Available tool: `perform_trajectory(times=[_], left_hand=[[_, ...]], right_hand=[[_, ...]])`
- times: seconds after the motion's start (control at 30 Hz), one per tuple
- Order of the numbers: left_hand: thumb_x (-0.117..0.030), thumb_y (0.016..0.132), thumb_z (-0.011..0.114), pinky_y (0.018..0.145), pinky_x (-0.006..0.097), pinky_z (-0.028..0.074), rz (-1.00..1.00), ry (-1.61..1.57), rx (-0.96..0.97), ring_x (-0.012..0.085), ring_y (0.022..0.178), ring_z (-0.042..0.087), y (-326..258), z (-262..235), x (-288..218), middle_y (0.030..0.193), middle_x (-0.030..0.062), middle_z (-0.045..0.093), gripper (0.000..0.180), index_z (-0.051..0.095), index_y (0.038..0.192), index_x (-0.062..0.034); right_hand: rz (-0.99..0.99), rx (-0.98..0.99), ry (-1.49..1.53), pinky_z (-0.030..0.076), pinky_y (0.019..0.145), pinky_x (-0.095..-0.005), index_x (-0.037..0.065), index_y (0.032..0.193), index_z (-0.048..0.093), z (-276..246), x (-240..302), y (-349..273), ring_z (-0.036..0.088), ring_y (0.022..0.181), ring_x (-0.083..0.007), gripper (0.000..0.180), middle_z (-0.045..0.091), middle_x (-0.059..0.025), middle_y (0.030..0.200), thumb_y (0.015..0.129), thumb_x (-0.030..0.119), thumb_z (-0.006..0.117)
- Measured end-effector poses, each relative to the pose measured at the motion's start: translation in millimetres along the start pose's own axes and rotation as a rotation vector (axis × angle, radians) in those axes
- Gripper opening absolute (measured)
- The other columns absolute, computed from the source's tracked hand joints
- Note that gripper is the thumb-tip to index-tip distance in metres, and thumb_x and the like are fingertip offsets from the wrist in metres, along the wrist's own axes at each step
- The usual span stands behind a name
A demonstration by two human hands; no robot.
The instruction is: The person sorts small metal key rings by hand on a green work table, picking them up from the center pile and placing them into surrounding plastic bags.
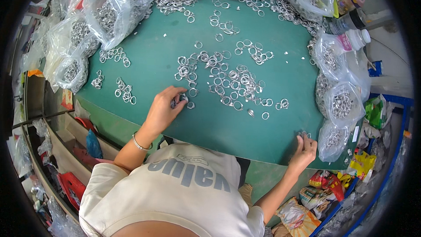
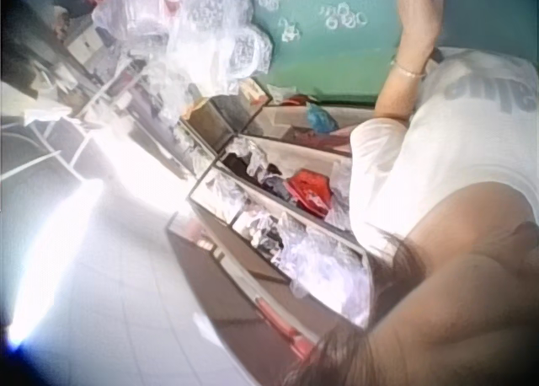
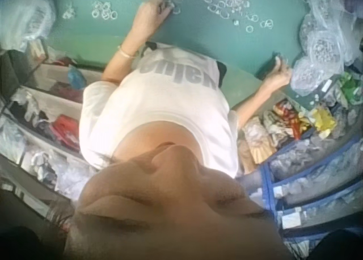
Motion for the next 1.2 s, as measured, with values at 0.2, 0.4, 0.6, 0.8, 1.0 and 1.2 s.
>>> perform_trajectory(times=[0.2, 0.4, 0.6, 0.8, 1.0, 1.2], left_hand=[[-0.004, 0.076, 0.07, 0.061, 0.036, 0.045, -0.007, -0.038, 0.0, 0.0266, 0.064, 0.054, -3, -6, -1, 0.076, 0.0113, 0.054, 0.021, 0.065, 0.096, -0.0018], [-0.005, 0.078, 0.068, 0.061, 0.037, 0.047, -0.021, -0.072, -0.051, 0.0271, 0.064, 0.058, -6, -14, 1, 0.078, 0.0121, 0.056, 0.019, 0.066, 0.096, -0.0024], [-0.003, 0.08, 0.066, 0.057, 0.033, 0.043, 0.003, -0.169, -0.126, 0.0226, 0.06, 0.052, -9, -16, 6, 0.074, 0.0105, 0.053, 0.02, 0.068, 0.1, -0.0026], [0.001, 0.08, 0.065, 0.056, 0.027, 0.04, -0.236, -0.626, 0.006, 0.012, 0.064, 0.049, -10, -10, 21, 0.073, 0.0044, 0.053, 0.025, 0.069, 0.105, -0.0037], [0.001, 0.077, 0.068, 0.057, 0.025, 0.043, -0.021, -0.418, -0.137, 0.0134, 0.064, 0.052, -11, -13, 5, 0.078, 0.0057, 0.057, 0.027, 0.069, 0.103, -0.0037], [0.003, 0.072, 0.072, 0.057, 0.027, 0.044, 0.084, -0.319, -0.213, 0.0167, 0.065, 0.054, -15, -12, -13, 0.076, 0.0067, 0.057, 0.031, 0.067, 0.102, -0.0037]], right_hand=[[0.168, 0.089, 0.314, 0.035, 0.049, -0.0303, -0.002, 0.068, 0.054, 31, 14, 6, 0.044, 0.055, -0.0121, 0.03, 0.047, -0.0031, 0.059, 0.091, 0.016, 0.058], [-0.269, 0.474, 0.633, 0.042, 0.049, -0.0322, 0.003, 0.082, 0.063, 88, 237, -4, 0.056, 0.052, -0.0212, 0.018, 0.061, -0.0106, 0.066, 0.086, 0.021, 0.065], [-0.505, 0.456, 0.373, 0.045, 0.05, -0.0412, 0.002, 0.079, 0.061, 115, 293, -4, 0.06, 0.056, -0.0307, 0.019, 0.063, -0.0138, 0.068, 0.081, 0.02, 0.069], [0.273, 1.175, 1.412, 0.032, 0.039, -0.0219, 0.001, 0.087, 0.058, 117, 257, -7, 0.048, 0.049, -0.0117, 0.006, 0.061, -0.0086, 0.073, 0.086, 0.006, 0.062], [0.48, 1.191, 1.557, 0.026, 0.041, -0.0169, 0.003, 0.091, 0.06, 111, 252, -24, 0.044, 0.052, -0.0034, 0.007, 0.057, -0.0017, 0.071, 0.085, 0.003, 0.063], [-0.099, 0.797, 1.019, 0.029, 0.047, -0.0192, 0.001, 0.088, 0.062, 101, 264, -34, 0.039, 0.053, -0.0001, 0.009, 0.05, 0.0065, 0.06, 0.083, 0.006, 0.068]])
Point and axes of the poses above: each hand's wrist, its own y-axis towards the middle knuckle, its own z-axis out of the palm, x = y × z, the point moved 6 cm from there along y, towards the middle knuckle
